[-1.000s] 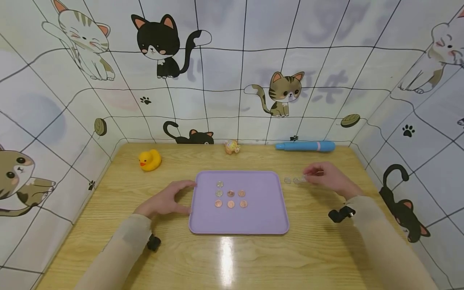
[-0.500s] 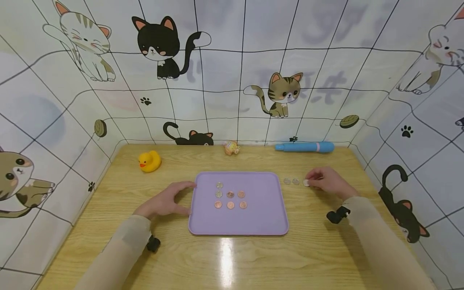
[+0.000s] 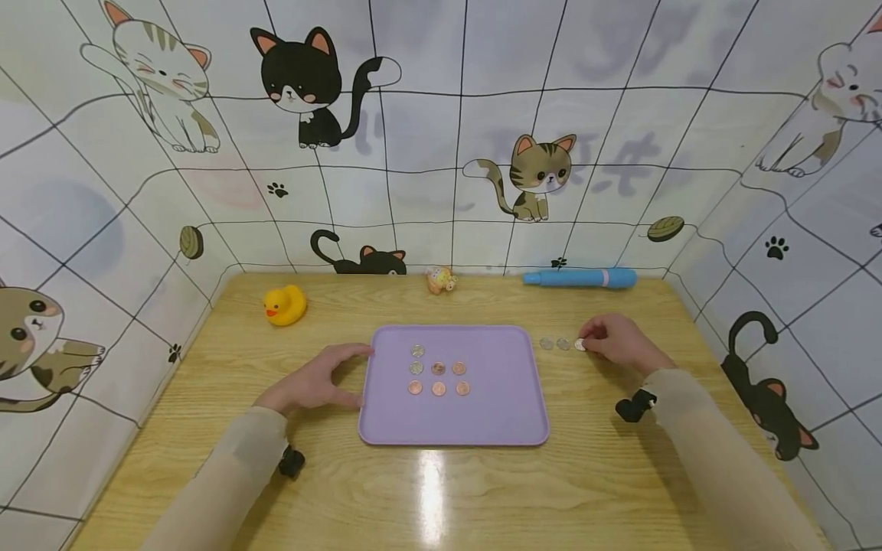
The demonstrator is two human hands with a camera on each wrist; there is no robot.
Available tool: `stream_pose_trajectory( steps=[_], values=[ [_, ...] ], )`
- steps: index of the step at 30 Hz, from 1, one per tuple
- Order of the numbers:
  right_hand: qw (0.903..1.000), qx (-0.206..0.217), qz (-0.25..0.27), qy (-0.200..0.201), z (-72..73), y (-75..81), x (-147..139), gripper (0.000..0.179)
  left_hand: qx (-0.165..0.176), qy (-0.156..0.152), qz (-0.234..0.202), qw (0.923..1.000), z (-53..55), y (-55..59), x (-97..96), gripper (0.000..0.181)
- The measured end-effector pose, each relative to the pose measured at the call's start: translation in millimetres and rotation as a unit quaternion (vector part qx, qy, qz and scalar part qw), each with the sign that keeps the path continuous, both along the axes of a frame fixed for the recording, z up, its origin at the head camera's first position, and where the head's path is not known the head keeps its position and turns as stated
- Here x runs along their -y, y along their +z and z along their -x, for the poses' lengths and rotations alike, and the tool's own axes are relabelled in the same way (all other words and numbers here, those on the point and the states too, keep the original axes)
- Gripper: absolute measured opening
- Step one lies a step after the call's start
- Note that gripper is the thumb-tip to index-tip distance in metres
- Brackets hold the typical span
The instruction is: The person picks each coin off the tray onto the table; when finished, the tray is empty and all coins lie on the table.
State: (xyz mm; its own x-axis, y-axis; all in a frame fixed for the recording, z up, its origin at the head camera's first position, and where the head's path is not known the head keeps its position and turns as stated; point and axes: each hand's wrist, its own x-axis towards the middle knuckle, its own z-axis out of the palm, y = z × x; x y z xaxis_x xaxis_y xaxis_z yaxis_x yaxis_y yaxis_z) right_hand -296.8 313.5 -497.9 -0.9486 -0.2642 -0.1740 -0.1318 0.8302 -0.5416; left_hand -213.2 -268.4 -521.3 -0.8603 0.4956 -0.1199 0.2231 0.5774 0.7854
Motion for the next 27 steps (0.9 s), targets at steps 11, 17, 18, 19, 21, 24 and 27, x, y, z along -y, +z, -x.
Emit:
stream_pose_trajectory(
  steps=[11,17,18,19,21,24,27],
  values=[
    [0.9997,-0.021,-0.005,0.012,1.6,-2.4,-0.2,0.006,-0.013,-0.005,0.009,0.9998,0.8,0.7,0.5,0.090],
    [0.9996,-0.021,-0.004,0.017,-0.1,-2.3,1.1,0.005,-0.013,-0.010,0.002,0.9999,-0.3,0.6,-0.4,0.089],
    [0.9996,-0.021,-0.005,0.017,-0.2,-2.1,1.3,0.005,-0.013,-0.010,0.000,0.9999,-0.4,0.4,-0.6,0.089],
    [0.9997,-0.020,-0.006,0.016,-0.5,-1.8,1.5,0.005,-0.013,-0.011,-0.002,0.9999,-0.5,0.2,-0.7,0.089],
    [0.9997,-0.018,-0.007,0.015,-1.0,-1.0,1.8,0.006,-0.014,-0.011,-0.002,0.9998,-0.4,-0.5,-0.8,0.090],
    [0.9998,-0.015,-0.007,0.012,-1.0,-0.1,2.3,0.006,-0.015,-0.011,-0.001,0.9998,0.1,-1.5,-0.7,0.090],
    [0.9998,-0.015,-0.005,0.009,-0.6,0.4,1.6,0.008,-0.020,-0.011,-0.003,0.9997,1.2,-2.0,-0.6,0.090]
  ],
)
